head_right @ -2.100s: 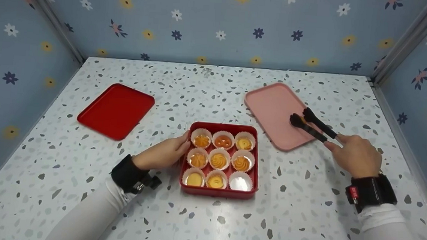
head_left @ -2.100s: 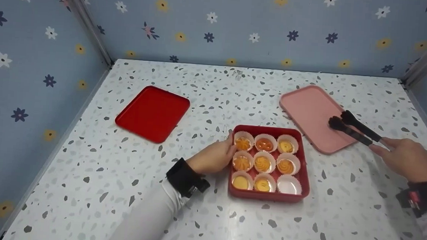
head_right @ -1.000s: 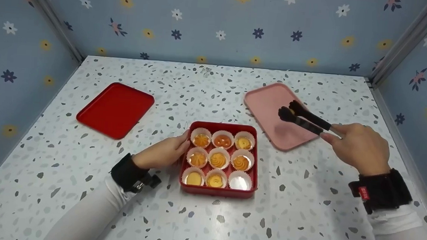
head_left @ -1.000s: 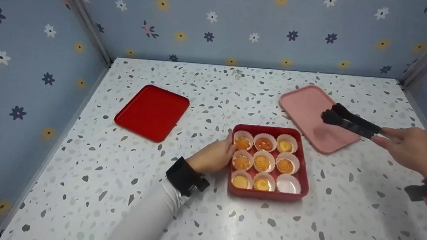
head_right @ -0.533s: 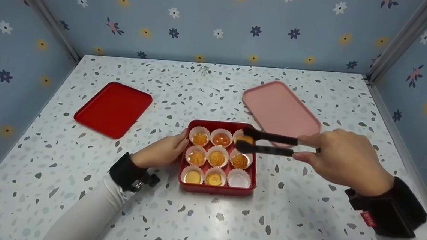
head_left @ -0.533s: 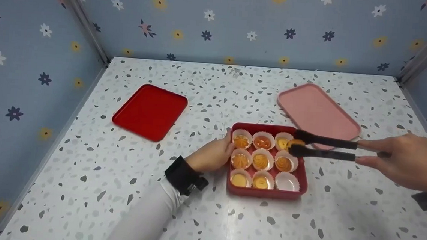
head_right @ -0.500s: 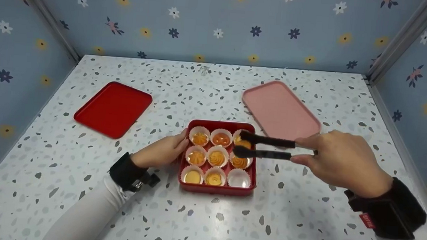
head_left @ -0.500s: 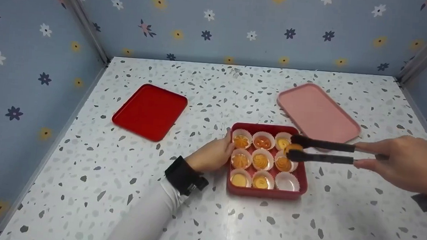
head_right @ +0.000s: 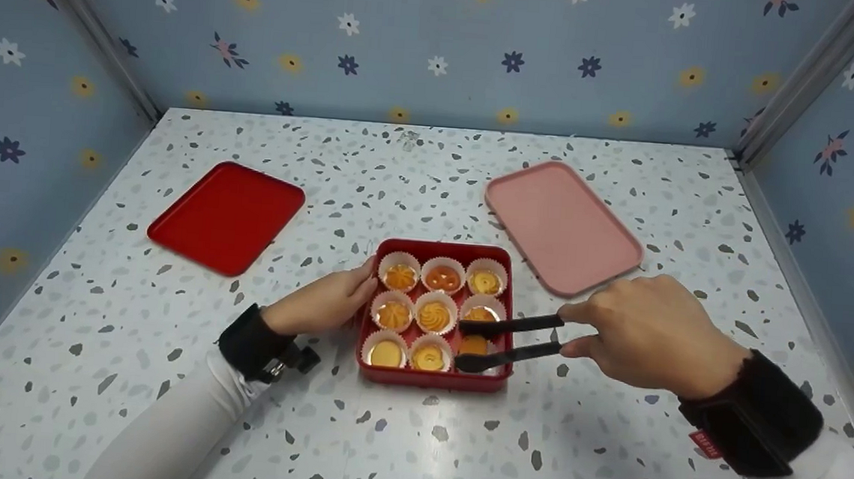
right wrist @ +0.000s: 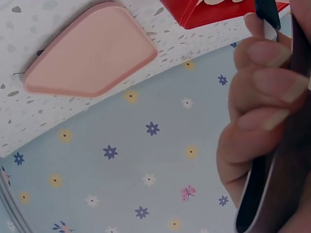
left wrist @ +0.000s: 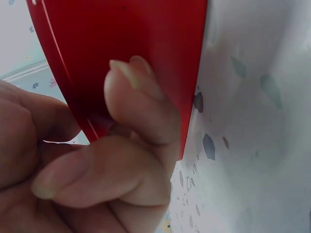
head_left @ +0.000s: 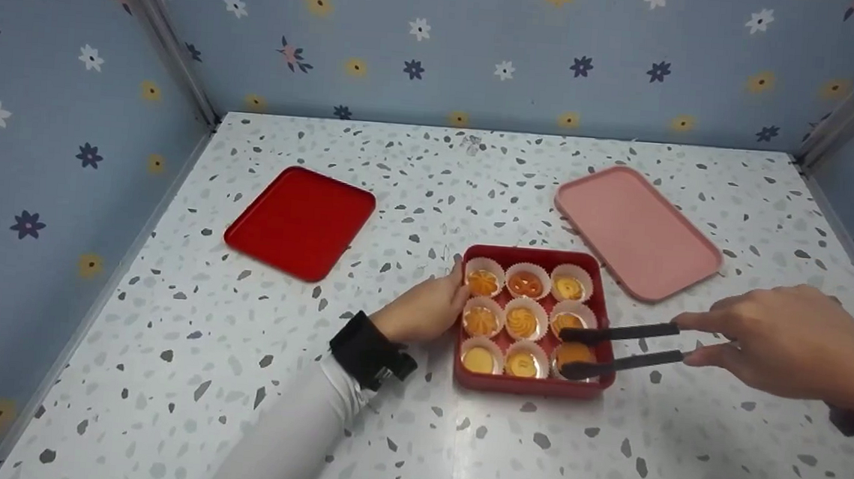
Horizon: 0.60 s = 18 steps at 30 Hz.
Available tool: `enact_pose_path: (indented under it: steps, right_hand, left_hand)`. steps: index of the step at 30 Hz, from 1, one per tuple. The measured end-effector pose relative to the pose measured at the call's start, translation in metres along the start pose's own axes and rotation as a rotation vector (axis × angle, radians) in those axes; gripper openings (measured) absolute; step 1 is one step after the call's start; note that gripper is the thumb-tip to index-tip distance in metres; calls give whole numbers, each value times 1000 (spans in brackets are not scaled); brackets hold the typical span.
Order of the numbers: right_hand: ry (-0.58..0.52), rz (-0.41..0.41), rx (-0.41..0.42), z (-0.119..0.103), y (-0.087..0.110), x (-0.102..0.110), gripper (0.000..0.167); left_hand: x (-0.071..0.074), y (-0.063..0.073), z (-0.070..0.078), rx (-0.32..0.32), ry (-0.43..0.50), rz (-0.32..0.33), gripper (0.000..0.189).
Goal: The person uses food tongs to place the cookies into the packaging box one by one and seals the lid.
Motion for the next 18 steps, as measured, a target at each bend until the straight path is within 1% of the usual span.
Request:
enact_pose_path:
  steps: [5, 11, 15, 18]
  right_hand:
    - [-2, -25, 19, -1, -4, -5, 41]
    - [-29, -26, 45, -3, -7, -10, 41]
    - [-24, -30, 59, -4, -9, -12, 41]
    - [-23, -41, 56, -3, -10, -12, 43]
  left_hand:
    - [0, 0, 0, -1, -2, -4, 64]
    - [-1, 1, 0, 0, 1, -4, 64]
    - [-1, 0, 0, 5, -6, -1, 65]
    - [0, 0, 0, -11, -15, 7, 65]
Point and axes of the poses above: each hand's wrist, its own y-axis away from the middle knuckle, its own x-axis out of the back of the hand, z = x × y, the point moved 4 cm from there along -y, towards the middle knuckle, and after that the axes turned 5 degrees about x, right-handed, at the moved point
